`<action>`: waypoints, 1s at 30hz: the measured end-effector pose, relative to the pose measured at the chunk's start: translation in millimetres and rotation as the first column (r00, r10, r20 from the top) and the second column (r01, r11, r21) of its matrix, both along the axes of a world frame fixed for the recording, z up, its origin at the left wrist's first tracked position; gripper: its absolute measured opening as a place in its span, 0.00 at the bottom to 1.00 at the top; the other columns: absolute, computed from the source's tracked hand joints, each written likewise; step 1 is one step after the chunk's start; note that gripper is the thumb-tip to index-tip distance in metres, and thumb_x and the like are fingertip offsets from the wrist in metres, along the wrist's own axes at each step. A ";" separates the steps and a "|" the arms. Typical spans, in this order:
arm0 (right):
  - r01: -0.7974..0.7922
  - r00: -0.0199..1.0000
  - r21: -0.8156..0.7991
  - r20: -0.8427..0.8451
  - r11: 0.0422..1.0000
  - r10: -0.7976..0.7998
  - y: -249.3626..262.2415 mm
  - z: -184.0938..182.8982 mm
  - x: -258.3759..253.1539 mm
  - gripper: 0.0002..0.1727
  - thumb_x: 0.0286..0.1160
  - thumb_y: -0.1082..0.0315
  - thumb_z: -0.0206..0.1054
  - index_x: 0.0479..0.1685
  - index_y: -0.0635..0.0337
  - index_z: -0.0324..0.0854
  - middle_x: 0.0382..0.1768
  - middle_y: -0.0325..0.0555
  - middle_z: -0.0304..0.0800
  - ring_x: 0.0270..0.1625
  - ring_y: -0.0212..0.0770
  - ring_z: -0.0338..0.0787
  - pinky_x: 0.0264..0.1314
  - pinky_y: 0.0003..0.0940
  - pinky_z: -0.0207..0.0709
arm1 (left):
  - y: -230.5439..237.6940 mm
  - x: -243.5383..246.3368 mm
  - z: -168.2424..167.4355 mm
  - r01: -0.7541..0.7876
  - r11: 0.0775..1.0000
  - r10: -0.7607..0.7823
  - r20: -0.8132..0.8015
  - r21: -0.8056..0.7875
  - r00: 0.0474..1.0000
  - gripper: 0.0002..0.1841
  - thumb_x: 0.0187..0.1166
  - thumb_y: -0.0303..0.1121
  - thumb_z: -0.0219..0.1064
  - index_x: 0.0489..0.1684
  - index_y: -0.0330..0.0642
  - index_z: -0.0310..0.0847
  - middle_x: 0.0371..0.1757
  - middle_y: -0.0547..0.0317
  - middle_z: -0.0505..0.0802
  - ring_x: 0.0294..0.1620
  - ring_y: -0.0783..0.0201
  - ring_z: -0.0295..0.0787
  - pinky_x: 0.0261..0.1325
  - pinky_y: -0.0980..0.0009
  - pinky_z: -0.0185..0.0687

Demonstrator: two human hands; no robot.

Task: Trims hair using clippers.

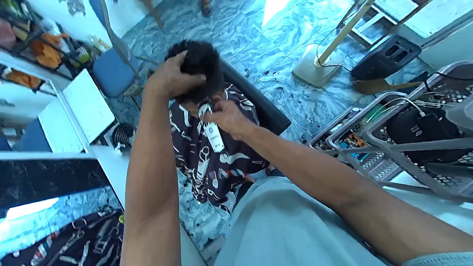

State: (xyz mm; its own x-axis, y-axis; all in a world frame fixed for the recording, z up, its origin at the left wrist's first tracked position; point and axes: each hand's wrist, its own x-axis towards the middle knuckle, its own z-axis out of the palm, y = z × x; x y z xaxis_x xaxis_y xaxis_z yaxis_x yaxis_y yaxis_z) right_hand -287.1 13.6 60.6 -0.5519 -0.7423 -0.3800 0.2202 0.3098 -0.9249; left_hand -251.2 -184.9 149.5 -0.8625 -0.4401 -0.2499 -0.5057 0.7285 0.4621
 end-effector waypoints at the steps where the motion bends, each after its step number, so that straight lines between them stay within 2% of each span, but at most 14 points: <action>1: -0.010 1.000 0.037 -0.002 0.999 0.011 6.0 -6.6 -1.9 0.23 0.60 0.57 0.84 0.46 0.65 0.85 0.38 0.55 0.90 0.41 0.50 0.91 0.47 0.56 0.86 | -0.7 0.4 2.6 0.021 1.000 -0.021 -0.005 -0.003 1.000 0.42 0.72 0.61 0.73 0.88 0.58 0.67 0.76 0.46 0.85 0.78 0.46 0.80 0.79 0.34 0.71; 3: -0.009 1.000 0.128 0.001 0.992 0.009 17.0 -23.1 -3.1 0.22 0.59 0.55 0.84 0.41 0.65 0.85 0.34 0.56 0.89 0.36 0.52 0.89 0.40 0.56 0.82 | -4.4 0.0 7.1 0.044 0.999 -0.044 0.025 -0.002 0.999 0.41 0.78 0.62 0.67 0.91 0.55 0.62 0.78 0.42 0.83 0.81 0.44 0.77 0.82 0.34 0.67; 4: -0.019 1.000 0.151 0.013 0.988 0.017 19.3 -29.4 -3.7 0.22 0.60 0.55 0.83 0.40 0.65 0.85 0.34 0.57 0.88 0.36 0.53 0.88 0.39 0.56 0.81 | -5.4 0.9 7.3 0.045 0.999 -0.045 0.044 0.006 0.998 0.40 0.80 0.60 0.66 0.92 0.54 0.61 0.78 0.42 0.83 0.81 0.44 0.77 0.82 0.35 0.67; 5: -0.045 0.998 0.154 0.039 0.987 0.040 18.0 -32.1 -7.3 0.23 0.61 0.54 0.82 0.42 0.66 0.85 0.36 0.57 0.89 0.39 0.53 0.89 0.44 0.57 0.82 | -5.6 0.4 8.6 0.041 0.999 -0.042 0.056 0.011 0.998 0.39 0.81 0.58 0.66 0.92 0.54 0.61 0.78 0.42 0.83 0.80 0.45 0.78 0.82 0.36 0.67; 7: -0.058 0.995 0.101 0.081 0.993 0.050 14.5 -32.4 -9.7 0.25 0.62 0.53 0.82 0.46 0.66 0.85 0.40 0.57 0.90 0.43 0.51 0.91 0.49 0.56 0.85 | -5.0 -1.1 8.9 0.025 0.999 -0.026 0.060 0.020 0.998 0.38 0.81 0.57 0.68 0.90 0.55 0.64 0.76 0.45 0.85 0.78 0.48 0.80 0.81 0.38 0.70; 10: -0.028 0.985 0.026 0.171 0.999 0.023 10.6 -31.1 -6.3 0.24 0.64 0.55 0.81 0.49 0.66 0.85 0.41 0.56 0.91 0.44 0.48 0.91 0.49 0.51 0.86 | -3.4 -3.4 7.7 -0.001 0.999 -0.001 0.064 0.034 0.998 0.37 0.79 0.58 0.69 0.88 0.59 0.67 0.74 0.49 0.86 0.77 0.52 0.82 0.80 0.40 0.72; 13: 0.009 0.959 -0.001 0.285 1.000 -0.008 8.3 -30.2 -2.7 0.21 0.66 0.58 0.80 0.48 0.66 0.86 0.40 0.54 0.91 0.41 0.46 0.92 0.46 0.47 0.86 | -2.4 -4.3 8.3 -0.011 0.999 0.009 0.066 0.043 0.998 0.36 0.79 0.57 0.69 0.88 0.60 0.68 0.75 0.51 0.86 0.77 0.54 0.82 0.80 0.41 0.72; 16: 0.044 0.933 -0.075 0.360 0.996 -0.014 5.4 -27.7 -1.1 0.20 0.69 0.58 0.79 0.50 0.66 0.85 0.41 0.57 0.93 0.40 0.48 0.95 0.46 0.48 0.91 | 0.4 -5.1 9.0 -0.023 0.999 0.020 0.068 0.042 0.997 0.36 0.79 0.57 0.69 0.88 0.60 0.68 0.75 0.52 0.86 0.77 0.57 0.82 0.80 0.43 0.73; 19: 0.029 0.924 -0.039 0.383 0.999 -0.011 3.7 -28.1 -1.1 0.22 0.68 0.59 0.79 0.53 0.66 0.85 0.42 0.57 0.93 0.40 0.49 0.95 0.46 0.49 0.91 | 0.6 -5.2 9.5 -0.028 0.999 0.025 0.072 0.039 0.997 0.36 0.80 0.57 0.69 0.88 0.60 0.67 0.76 0.52 0.86 0.78 0.56 0.81 0.81 0.43 0.72; 22: 0.045 0.918 -0.100 0.397 0.994 -0.002 3.8 -25.6 -2.3 0.20 0.71 0.60 0.77 0.51 0.68 0.84 0.40 0.58 0.93 0.37 0.50 0.96 0.43 0.47 0.93 | -2.3 -5.5 6.8 -0.025 0.999 0.023 0.069 0.036 0.997 0.36 0.79 0.57 0.69 0.89 0.61 0.67 0.75 0.52 0.86 0.77 0.56 0.82 0.81 0.43 0.73; 25: 0.024 0.925 -0.089 0.380 0.996 0.012 3.6 -23.7 -2.0 0.20 0.70 0.61 0.78 0.52 0.68 0.84 0.41 0.58 0.93 0.39 0.50 0.95 0.45 0.49 0.92 | -2.8 -4.4 6.5 -0.030 0.999 0.027 0.067 0.037 0.997 0.37 0.78 0.58 0.69 0.88 0.60 0.67 0.74 0.52 0.87 0.76 0.56 0.83 0.80 0.43 0.73; 30: 0.034 0.943 -0.115 0.333 0.993 0.006 1.2 -24.0 -3.0 0.18 0.70 0.61 0.78 0.47 0.67 0.84 0.39 0.56 0.92 0.37 0.48 0.94 0.44 0.47 0.91 | -2.3 -4.9 7.8 -0.034 0.998 0.030 0.074 0.045 0.997 0.37 0.78 0.58 0.69 0.88 0.61 0.67 0.74 0.53 0.87 0.75 0.57 0.84 0.80 0.43 0.74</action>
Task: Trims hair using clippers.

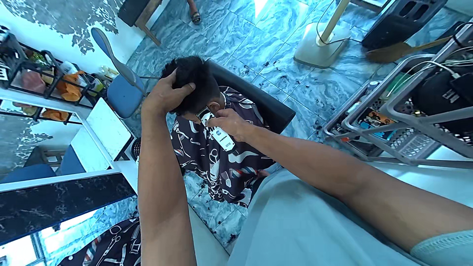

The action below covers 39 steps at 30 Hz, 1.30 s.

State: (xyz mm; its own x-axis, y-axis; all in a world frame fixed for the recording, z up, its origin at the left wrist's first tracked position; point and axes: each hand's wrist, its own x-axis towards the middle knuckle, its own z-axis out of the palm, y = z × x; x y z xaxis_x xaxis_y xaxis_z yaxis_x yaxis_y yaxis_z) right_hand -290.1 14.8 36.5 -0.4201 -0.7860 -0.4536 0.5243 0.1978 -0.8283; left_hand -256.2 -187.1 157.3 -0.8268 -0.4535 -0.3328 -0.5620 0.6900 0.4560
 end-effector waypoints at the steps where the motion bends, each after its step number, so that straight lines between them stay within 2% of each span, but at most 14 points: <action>1: -0.007 1.000 0.020 -0.009 1.000 0.007 -0.7 -0.2 -0.1 0.18 0.69 0.61 0.79 0.46 0.67 0.85 0.39 0.56 0.92 0.38 0.47 0.93 0.44 0.47 0.90 | 0.0 0.4 0.0 -0.002 1.000 0.002 0.000 0.003 1.000 0.37 0.78 0.58 0.69 0.88 0.61 0.67 0.74 0.53 0.87 0.75 0.57 0.84 0.80 0.44 0.74; 5: -0.006 1.000 -0.007 -0.015 1.000 0.006 -0.7 -0.8 -1.4 0.19 0.69 0.60 0.78 0.49 0.66 0.84 0.39 0.56 0.92 0.38 0.48 0.94 0.44 0.47 0.91 | 0.6 0.0 -0.2 -0.006 1.000 0.006 -0.012 0.011 1.000 0.36 0.79 0.57 0.69 0.88 0.60 0.68 0.73 0.53 0.88 0.74 0.58 0.84 0.79 0.45 0.75; 10: -0.050 0.998 0.091 0.050 0.995 0.046 2.3 -0.1 -1.9 0.20 0.68 0.61 0.78 0.51 0.68 0.84 0.40 0.58 0.93 0.36 0.50 0.95 0.42 0.48 0.92 | 1.3 -0.9 1.3 -0.023 1.000 0.023 0.006 0.004 1.000 0.36 0.78 0.58 0.69 0.88 0.62 0.68 0.74 0.54 0.87 0.76 0.58 0.83 0.80 0.44 0.74; 14: -0.019 0.999 -0.019 0.029 1.000 0.019 0.3 -1.4 -2.2 0.19 0.71 0.61 0.77 0.52 0.67 0.84 0.41 0.58 0.93 0.37 0.50 0.95 0.43 0.47 0.92 | 0.6 -1.4 0.9 -0.023 1.000 0.023 0.011 0.011 1.000 0.38 0.78 0.58 0.69 0.89 0.60 0.66 0.76 0.53 0.86 0.77 0.57 0.82 0.81 0.44 0.73; 17: -0.045 0.999 0.058 0.017 0.997 0.044 0.2 -0.8 -2.8 0.20 0.68 0.62 0.79 0.51 0.67 0.84 0.41 0.58 0.92 0.38 0.49 0.94 0.44 0.48 0.91 | 0.8 -0.8 1.1 -0.023 1.000 0.023 0.007 0.016 1.000 0.38 0.78 0.58 0.69 0.89 0.61 0.66 0.76 0.53 0.86 0.78 0.57 0.81 0.81 0.45 0.73; 21: -0.009 0.995 -0.040 0.101 0.999 0.013 0.4 0.3 -4.9 0.17 0.71 0.64 0.75 0.51 0.68 0.84 0.39 0.58 0.92 0.35 0.50 0.94 0.40 0.46 0.92 | -0.2 -1.3 0.1 -0.022 1.000 0.022 0.011 0.006 1.000 0.38 0.78 0.58 0.69 0.90 0.62 0.65 0.76 0.54 0.86 0.77 0.57 0.82 0.81 0.44 0.73; 24: -0.051 0.990 0.043 0.137 0.998 0.045 1.0 3.3 -6.8 0.18 0.72 0.63 0.74 0.53 0.68 0.83 0.38 0.59 0.93 0.33 0.50 0.95 0.38 0.45 0.92 | -1.2 -1.1 -0.2 -0.006 1.000 0.006 0.003 -0.002 1.000 0.37 0.78 0.58 0.69 0.89 0.60 0.66 0.76 0.52 0.86 0.77 0.55 0.82 0.81 0.42 0.72; 28: -0.012 0.976 -0.040 0.216 0.999 0.020 1.6 0.0 -9.0 0.18 0.74 0.64 0.72 0.55 0.68 0.81 0.37 0.59 0.91 0.31 0.50 0.93 0.34 0.42 0.91 | -1.7 -1.7 -1.1 0.000 1.000 0.000 -0.003 -0.008 1.000 0.37 0.78 0.58 0.69 0.89 0.60 0.66 0.76 0.52 0.86 0.78 0.56 0.81 0.82 0.43 0.72; 31: -0.010 0.977 -0.027 0.213 1.000 0.016 1.2 -3.1 -10.0 0.17 0.73 0.66 0.74 0.54 0.68 0.82 0.38 0.59 0.91 0.32 0.50 0.94 0.36 0.44 0.92 | -1.0 -1.7 0.0 -0.008 1.000 0.008 0.003 -0.005 1.000 0.37 0.79 0.57 0.69 0.90 0.60 0.66 0.77 0.53 0.85 0.79 0.57 0.80 0.83 0.44 0.71; 34: -0.002 0.976 -0.080 0.218 0.997 0.020 1.0 -3.0 -11.7 0.17 0.74 0.67 0.72 0.56 0.68 0.81 0.38 0.60 0.90 0.31 0.50 0.93 0.36 0.44 0.92 | -1.0 -3.4 -0.1 -0.006 1.000 0.006 0.004 -0.003 1.000 0.37 0.79 0.57 0.69 0.89 0.61 0.67 0.77 0.53 0.85 0.79 0.57 0.80 0.82 0.44 0.71; 37: -0.049 0.984 0.009 0.172 0.999 0.047 1.0 -0.9 -11.8 0.16 0.73 0.68 0.73 0.52 0.69 0.82 0.36 0.60 0.91 0.30 0.50 0.93 0.35 0.44 0.92 | -1.6 -2.2 0.1 -0.007 1.000 0.007 0.008 -0.003 1.000 0.36 0.79 0.57 0.69 0.89 0.61 0.67 0.76 0.53 0.86 0.78 0.57 0.81 0.82 0.44 0.71; 39: -0.036 0.983 -0.024 0.177 0.999 0.039 1.6 -1.9 -12.9 0.16 0.73 0.67 0.73 0.53 0.68 0.82 0.36 0.59 0.91 0.31 0.49 0.93 0.35 0.43 0.92 | -2.4 -3.0 -1.1 -0.010 1.000 0.011 0.008 -0.008 1.000 0.37 0.78 0.58 0.69 0.89 0.61 0.67 0.76 0.53 0.86 0.78 0.57 0.81 0.82 0.44 0.71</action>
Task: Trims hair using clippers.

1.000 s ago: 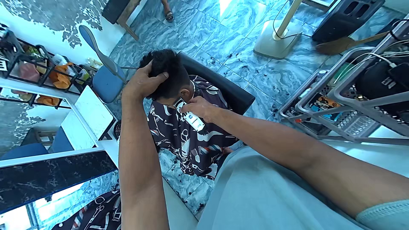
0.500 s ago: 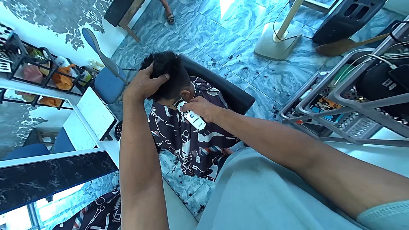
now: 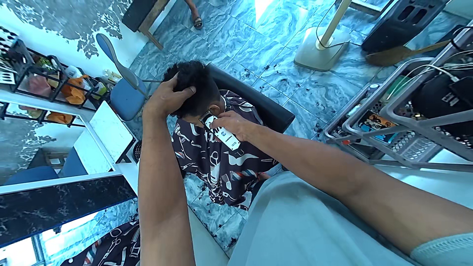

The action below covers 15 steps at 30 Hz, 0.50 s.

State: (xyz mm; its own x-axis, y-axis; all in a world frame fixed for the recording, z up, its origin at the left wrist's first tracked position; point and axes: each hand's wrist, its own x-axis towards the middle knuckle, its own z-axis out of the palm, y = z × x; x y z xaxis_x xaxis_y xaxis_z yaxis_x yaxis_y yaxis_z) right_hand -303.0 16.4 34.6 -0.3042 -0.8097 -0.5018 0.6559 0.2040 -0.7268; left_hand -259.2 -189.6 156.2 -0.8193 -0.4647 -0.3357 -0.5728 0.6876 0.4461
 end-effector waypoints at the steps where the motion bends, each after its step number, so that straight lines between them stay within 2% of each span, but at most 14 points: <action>1: 0.007 1.000 -0.024 0.001 1.000 -0.007 -0.2 0.3 -0.7 0.16 0.74 0.66 0.73 0.54 0.68 0.82 0.37 0.59 0.91 0.32 0.50 0.93 0.36 0.44 0.92 | -0.7 -0.2 -0.7 -0.001 1.000 0.001 -0.001 -0.003 1.000 0.37 0.78 0.59 0.69 0.89 0.62 0.66 0.76 0.54 0.86 0.78 0.57 0.81 0.81 0.44 0.72; 5: -0.037 0.996 0.067 -0.075 0.997 0.043 -0.7 1.4 -1.5 0.18 0.69 0.66 0.76 0.53 0.67 0.83 0.39 0.59 0.92 0.34 0.50 0.94 0.38 0.46 0.92 | -2.0 1.0 -1.0 -0.001 1.000 0.001 -0.009 0.000 1.000 0.37 0.78 0.58 0.69 0.88 0.61 0.67 0.76 0.55 0.86 0.78 0.58 0.82 0.82 0.44 0.72; 9: -0.016 0.995 -0.032 -0.100 0.999 0.013 0.2 1.3 -3.1 0.17 0.72 0.65 0.75 0.54 0.66 0.84 0.40 0.59 0.91 0.35 0.50 0.93 0.39 0.46 0.91 | -4.5 0.0 -2.8 -0.006 1.000 0.006 0.002 -0.005 1.000 0.38 0.77 0.61 0.69 0.89 0.62 0.67 0.76 0.54 0.86 0.78 0.57 0.82 0.81 0.42 0.72; 12: -0.032 0.973 0.077 -0.227 0.997 0.049 -0.2 2.0 -1.9 0.16 0.65 0.64 0.78 0.46 0.66 0.85 0.39 0.57 0.92 0.37 0.49 0.93 0.41 0.48 0.89 | -2.8 -0.4 -0.9 -0.013 1.000 0.013 0.013 -0.013 1.000 0.39 0.76 0.61 0.69 0.89 0.62 0.66 0.77 0.54 0.86 0.79 0.57 0.80 0.82 0.42 0.70; 13: -0.016 0.969 0.069 -0.245 0.997 0.033 -0.6 2.2 -2.2 0.16 0.64 0.64 0.78 0.46 0.65 0.85 0.39 0.56 0.91 0.38 0.48 0.93 0.42 0.48 0.89 | -3.1 -1.1 -0.7 -0.010 1.000 0.010 0.014 -0.010 1.000 0.39 0.77 0.61 0.69 0.89 0.61 0.66 0.77 0.54 0.85 0.79 0.56 0.80 0.82 0.42 0.70; 15: 0.014 0.967 -0.013 -0.254 1.000 -0.017 -1.1 5.7 -2.9 0.17 0.68 0.64 0.78 0.51 0.65 0.85 0.41 0.54 0.91 0.40 0.46 0.92 0.43 0.45 0.89 | -2.4 -1.2 -0.3 -0.002 1.000 0.002 -0.007 0.008 1.000 0.38 0.78 0.59 0.70 0.89 0.59 0.67 0.76 0.52 0.86 0.78 0.56 0.81 0.82 0.43 0.72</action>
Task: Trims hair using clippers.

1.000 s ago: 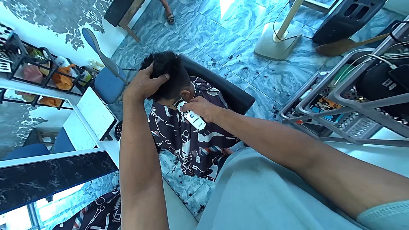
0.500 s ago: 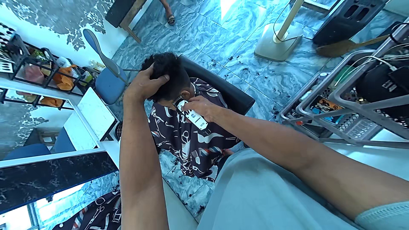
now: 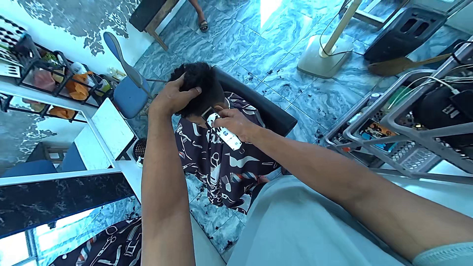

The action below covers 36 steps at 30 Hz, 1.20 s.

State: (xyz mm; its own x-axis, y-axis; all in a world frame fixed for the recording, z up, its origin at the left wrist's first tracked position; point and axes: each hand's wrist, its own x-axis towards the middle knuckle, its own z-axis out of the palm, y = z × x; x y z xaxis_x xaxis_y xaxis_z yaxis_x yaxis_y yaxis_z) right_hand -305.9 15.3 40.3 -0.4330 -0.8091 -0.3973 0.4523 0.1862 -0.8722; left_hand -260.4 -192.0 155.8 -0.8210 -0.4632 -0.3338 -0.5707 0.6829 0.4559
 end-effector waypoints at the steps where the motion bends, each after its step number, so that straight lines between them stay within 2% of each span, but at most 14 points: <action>1: 0.003 1.000 -0.011 -0.015 1.000 -0.003 -0.8 1.6 0.0 0.17 0.69 0.64 0.77 0.53 0.65 0.85 0.42 0.54 0.91 0.40 0.46 0.92 0.44 0.45 0.90 | 0.9 0.3 0.7 0.000 1.000 0.000 -0.005 0.010 1.000 0.38 0.78 0.58 0.70 0.89 0.58 0.67 0.76 0.52 0.86 0.77 0.56 0.82 0.81 0.43 0.73; 5: -0.025 0.995 0.156 -0.087 0.988 0.039 -2.1 0.7 1.0 0.17 0.62 0.62 0.80 0.43 0.64 0.85 0.39 0.55 0.91 0.40 0.48 0.92 0.43 0.50 0.87 | 1.5 0.7 1.7 0.005 1.000 -0.004 -0.006 0.019 1.000 0.38 0.78 0.58 0.70 0.89 0.59 0.67 0.75 0.53 0.86 0.77 0.57 0.82 0.81 0.44 0.73; 9: 0.032 0.998 -0.033 0.047 0.999 -0.030 -2.4 7.5 1.3 0.19 0.69 0.65 0.77 0.55 0.66 0.85 0.43 0.57 0.91 0.39 0.49 0.93 0.43 0.47 0.91 | -0.1 1.0 -0.2 0.006 1.000 -0.006 -0.001 0.011 1.000 0.38 0.78 0.58 0.70 0.89 0.60 0.67 0.75 0.53 0.87 0.77 0.58 0.82 0.81 0.45 0.73; 10: 0.016 0.999 -0.023 0.037 1.000 -0.015 -2.5 8.8 1.7 0.18 0.69 0.65 0.77 0.54 0.66 0.86 0.43 0.57 0.92 0.39 0.49 0.94 0.43 0.48 0.91 | 0.0 1.6 -0.2 0.008 1.000 -0.008 0.001 0.009 1.000 0.38 0.78 0.58 0.70 0.89 0.60 0.67 0.76 0.54 0.86 0.77 0.58 0.82 0.82 0.45 0.73; 13: -0.029 0.998 0.109 -0.058 0.994 0.035 -2.1 8.4 1.6 0.14 0.63 0.62 0.79 0.39 0.63 0.85 0.37 0.54 0.90 0.36 0.47 0.90 0.40 0.48 0.86 | 0.6 2.1 1.1 0.014 1.000 -0.014 -0.003 0.001 1.000 0.38 0.78 0.58 0.70 0.88 0.59 0.68 0.75 0.54 0.87 0.77 0.58 0.82 0.82 0.45 0.73; 16: 0.020 1.000 0.007 0.011 1.000 -0.020 -1.2 15.5 1.7 0.16 0.69 0.64 0.77 0.51 0.65 0.87 0.40 0.54 0.92 0.38 0.46 0.93 0.42 0.45 0.90 | 0.9 2.4 0.1 0.008 1.000 -0.008 0.004 0.004 1.000 0.38 0.77 0.59 0.70 0.89 0.61 0.67 0.76 0.55 0.86 0.77 0.58 0.82 0.82 0.44 0.72; 18: 0.003 1.000 0.019 -0.017 1.000 -0.003 -1.8 15.8 3.5 0.16 0.68 0.63 0.78 0.50 0.64 0.87 0.40 0.54 0.92 0.38 0.46 0.93 0.42 0.45 0.89 | 1.2 3.6 -0.3 0.007 1.000 -0.007 0.007 0.002 1.000 0.38 0.77 0.59 0.70 0.89 0.60 0.66 0.76 0.54 0.86 0.78 0.58 0.81 0.82 0.44 0.72; 20: -0.013 0.998 0.077 -0.057 0.997 0.017 -1.6 10.9 4.9 0.15 0.62 0.62 0.80 0.41 0.63 0.85 0.37 0.54 0.91 0.36 0.47 0.91 0.40 0.47 0.87 | 1.3 3.0 0.1 0.010 1.000 -0.010 0.007 -0.003 1.000 0.39 0.77 0.60 0.69 0.90 0.60 0.66 0.76 0.55 0.86 0.78 0.58 0.81 0.82 0.44 0.71; 24: 0.006 1.000 -0.029 0.005 1.000 -0.006 -1.2 19.7 4.5 0.18 0.71 0.64 0.77 0.54 0.67 0.84 0.43 0.57 0.91 0.40 0.49 0.94 0.44 0.48 0.92 | 3.6 2.3 2.0 0.003 1.000 -0.003 0.019 -0.004 1.000 0.39 0.78 0.59 0.69 0.90 0.59 0.65 0.77 0.53 0.85 0.79 0.57 0.80 0.83 0.45 0.70; 26: -0.060 0.990 0.119 -0.119 0.991 0.075 -0.5 16.7 5.1 0.18 0.65 0.61 0.79 0.45 0.65 0.85 0.39 0.56 0.91 0.39 0.48 0.92 0.44 0.50 0.88 | 4.5 2.8 2.0 -0.003 1.000 0.003 0.022 -0.010 1.000 0.39 0.77 0.60 0.70 0.90 0.60 0.66 0.77 0.54 0.85 0.79 0.57 0.80 0.83 0.45 0.70; 29: -0.098 0.965 0.304 -0.203 0.948 0.164 2.7 1.4 4.6 0.21 0.61 0.57 0.81 0.42 0.65 0.84 0.39 0.56 0.90 0.41 0.50 0.91 0.46 0.54 0.85 | 4.1 0.1 0.8 0.016 0.999 -0.015 0.010 -0.045 1.000 0.40 0.75 0.61 0.70 0.89 0.60 0.67 0.78 0.53 0.85 0.80 0.55 0.79 0.83 0.41 0.69; 32: -0.047 0.969 0.242 -0.223 0.969 0.102 1.7 -0.6 8.2 0.22 0.61 0.57 0.81 0.44 0.64 0.84 0.38 0.54 0.90 0.40 0.48 0.91 0.45 0.51 0.86 | 3.9 -0.9 -0.1 0.038 0.998 -0.038 -0.004 -0.059 0.999 0.40 0.76 0.61 0.69 0.89 0.57 0.67 0.78 0.50 0.84 0.81 0.52 0.78 0.83 0.39 0.68; 34: -0.024 0.962 0.193 -0.261 0.981 0.075 -0.5 2.8 11.1 0.23 0.63 0.56 0.82 0.50 0.64 0.84 0.41 0.54 0.91 0.43 0.47 0.92 0.48 0.51 0.87 | 5.2 -1.7 2.0 0.038 0.998 -0.038 0.004 -0.053 0.999 0.39 0.76 0.61 0.69 0.89 0.58 0.67 0.78 0.50 0.84 0.81 0.52 0.78 0.83 0.39 0.68; 36: -0.008 0.958 0.251 -0.277 0.968 0.079 -1.2 3.7 13.1 0.24 0.61 0.57 0.82 0.48 0.65 0.83 0.41 0.55 0.89 0.43 0.49 0.90 0.48 0.53 0.85 | 5.1 -2.7 1.2 0.037 0.998 -0.037 -0.001 -0.048 0.999 0.39 0.76 0.61 0.69 0.88 0.59 0.68 0.78 0.52 0.84 0.81 0.53 0.78 0.83 0.39 0.68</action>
